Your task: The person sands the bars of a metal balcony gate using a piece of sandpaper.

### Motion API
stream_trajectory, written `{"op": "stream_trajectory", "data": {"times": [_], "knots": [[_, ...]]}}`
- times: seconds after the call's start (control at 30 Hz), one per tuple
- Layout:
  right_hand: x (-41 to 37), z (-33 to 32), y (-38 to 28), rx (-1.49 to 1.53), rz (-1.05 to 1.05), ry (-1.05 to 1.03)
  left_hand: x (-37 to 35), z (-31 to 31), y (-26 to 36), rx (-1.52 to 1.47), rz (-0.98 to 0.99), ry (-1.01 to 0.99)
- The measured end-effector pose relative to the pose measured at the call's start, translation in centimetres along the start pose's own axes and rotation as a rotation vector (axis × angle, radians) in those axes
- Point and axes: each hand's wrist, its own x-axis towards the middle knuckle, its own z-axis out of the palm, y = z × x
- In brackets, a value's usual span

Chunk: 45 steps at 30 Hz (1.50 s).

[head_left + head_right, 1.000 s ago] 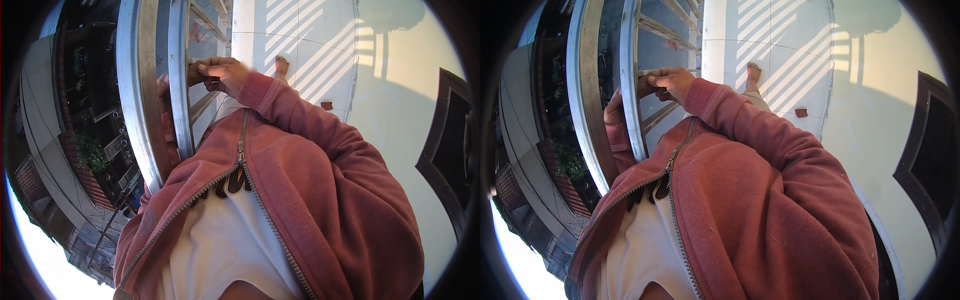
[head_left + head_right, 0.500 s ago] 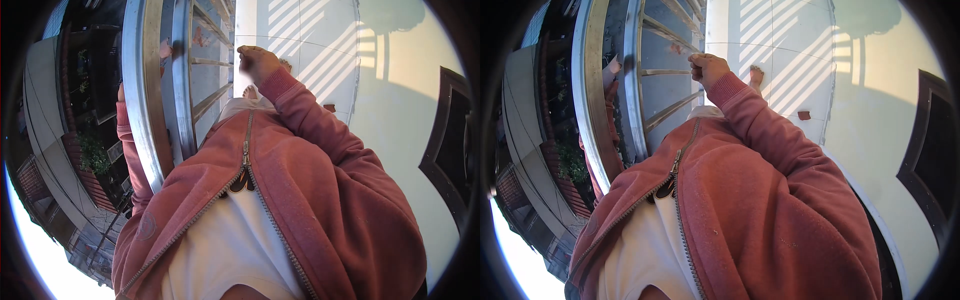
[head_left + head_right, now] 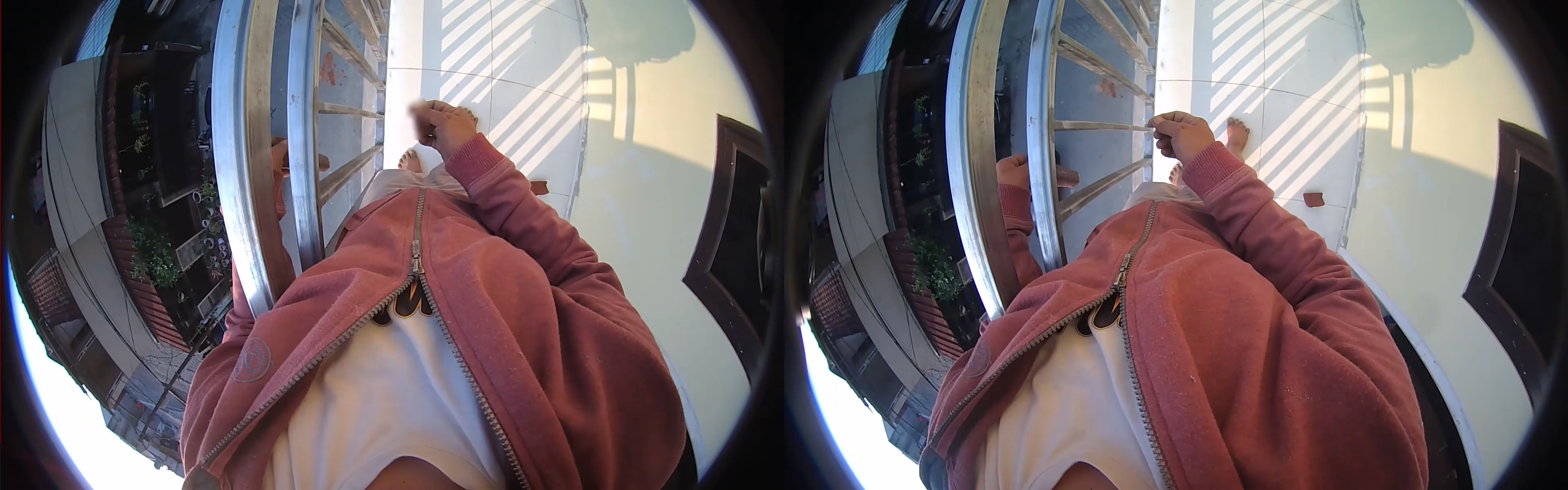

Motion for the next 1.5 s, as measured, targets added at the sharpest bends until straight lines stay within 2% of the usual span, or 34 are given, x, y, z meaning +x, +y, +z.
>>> {"op": "stream_trajectory", "data": {"times": [0.03, 0.1, 0.17, 0.2, 0.3, 0.33, 0.4, 0.43, 0.5, 0.57, 0.63, 0.67, 0.77, 0.8, 0.9, 0.93, 0.97, 1.07, 1.1, 1.17, 1.2, 1.23, 1.3, 1.33, 1.37, 1.43, 1.47, 1.5], "knots": [[-0.1, 0.1, 0.2, -0.004, 0.005, -0.001, 0.4, 0.4, -0.3, -0.015, 0.028, 0.044], [-0.1, 1.0, 0.3, -0.178, -0.007, -0.061, -1.7, -1.0, 4.0, -0.198, 0.103, 0.088], [-0.4, 3.2, 0.3, -0.176, 0.091, -0.197, -4.4, -2.3, 8.7, -0.472, 0.157, 0.035], [-0.9, 4.3, -0.1, -0.147, 0.157, -0.274, -5.6, -2.7, 10.9, -0.598, 0.182, -0.015], [-0.5, 5.9, -0.5, 0.218, 0.286, -0.575, -8.3, -3.2, 15.6, -0.86, 0.207, -0.209], [-0.9, 6.4, -1.2, 0.216, 0.29, -0.576, -8.8, -3.3, 16.4, -0.914, 0.202, -0.26], [-2.1, 7.7, -2.8, 0.09, 0.149, -0.537, -9.0, -3.1, 17.0, -0.998, 0.171, -0.335], [-1.9, 8.0, -2.6, 0.09, 0.154, -0.537, -8.9, -3.0, 17.1, -1.033, 0.149, -0.352], [-1.0, 8.4, -2.4, -0.266, -0.129, -0.309, -8.7, -2.9, 17.0, -1.071, 0.106, -0.357], [-0.6, 9.1, -2.3, -0.31, -0.175, -0.238, -8.7, -2.9, 16.8, -1.099, 0.077, -0.349], [-0.8, 9.5, -1.9, -0.462, -0.316, -0.158, -9.1, -3.0, 16.7, -1.125, 0.058, -0.357], [-1.0, 9.1, -1.8, -0.46, -0.314, -0.158, -9.1, -3.1, 16.6, -1.139, 0.05, -0.361], [-1.5, 8.2, -1.5, -0.558, -0.531, -0.238, -9.1, -3.3, 15.9, -1.175, 0.025, -0.406], [-1.5, 8.2, -0.9, -0.463, -0.576, -0.249, -9.1, -3.4, 15.6, -1.194, 0.01, -0.41], [-1.0, 8.9, -1.4, -0.46, -0.59, -0.17, -9.0, -3.1, 13.6, -1.244, -0.05, -0.385], [-1.4, 8.8, -2.2, -0.602, -0.702, -0.197, -8.8, -3.0, 12.6, -1.264, -0.069, -0.382], [-1.7, 8.5, -2.0, -0.603, -0.694, -0.199, -8.6, -3.0, 11.4, -1.282, -0.087, -0.386], [-2.8, 6.8, -1.1, -0.673, -0.926, -0.391, -7.1, -2.4, 8.7, -1.335, -0.127, -0.423], [-3.3, 6.1, -1.5, -0.673, -0.919, -0.394, -7.3, -2.7, 8.2, -1.331, -0.14, -0.448], [-4.5, 4.4, -2.6, -0.612, -0.731, -0.307, -7.1, -3.2, 8.8, -1.123, -0.167, -0.574], [-4.8, 2.8, -3.0, -0.642, -0.639, -0.189, -7.4, -3.8, 9.7, -1.125, -0.167, -0.571], [-4.6, 1.2, -3.5, -0.67, -0.556, -0.069, -8.0, -4.9, 12.6, -0.979, -0.062, -0.395], [-3.5, -1.9, -3.0, -0.696, -0.616, 0.009, -9.9, -6.7, 18.0, -0.672, 0.127, -0.057], [-3.4, -2.6, -2.6, -0.721, -0.662, 0.081, -10.8, -6.9, 19.2, -0.43, 0.36, -0.014], [-3.6, -2.6, -2.5, -0.723, -0.665, 0.079, -11.0, -6.0, 19.8, -0.431, 0.361, -0.01], [-3.9, -2.5, -2.7, -0.681, -0.621, 0.057, -10.4, -4.2, 20.5, 0.174, 0.541, 0.338], [-4.0, -2.7, -2.5, -0.877, -0.704, 0.058, -9.7, -5.1, 21.0, 0.166, 0.467, 0.233], [-4.4, -2.8, -2.4, -0.875, -0.703, 0.069, -10.1, -5.4, 20.9, 0.164, 0.476, 0.227]]}}
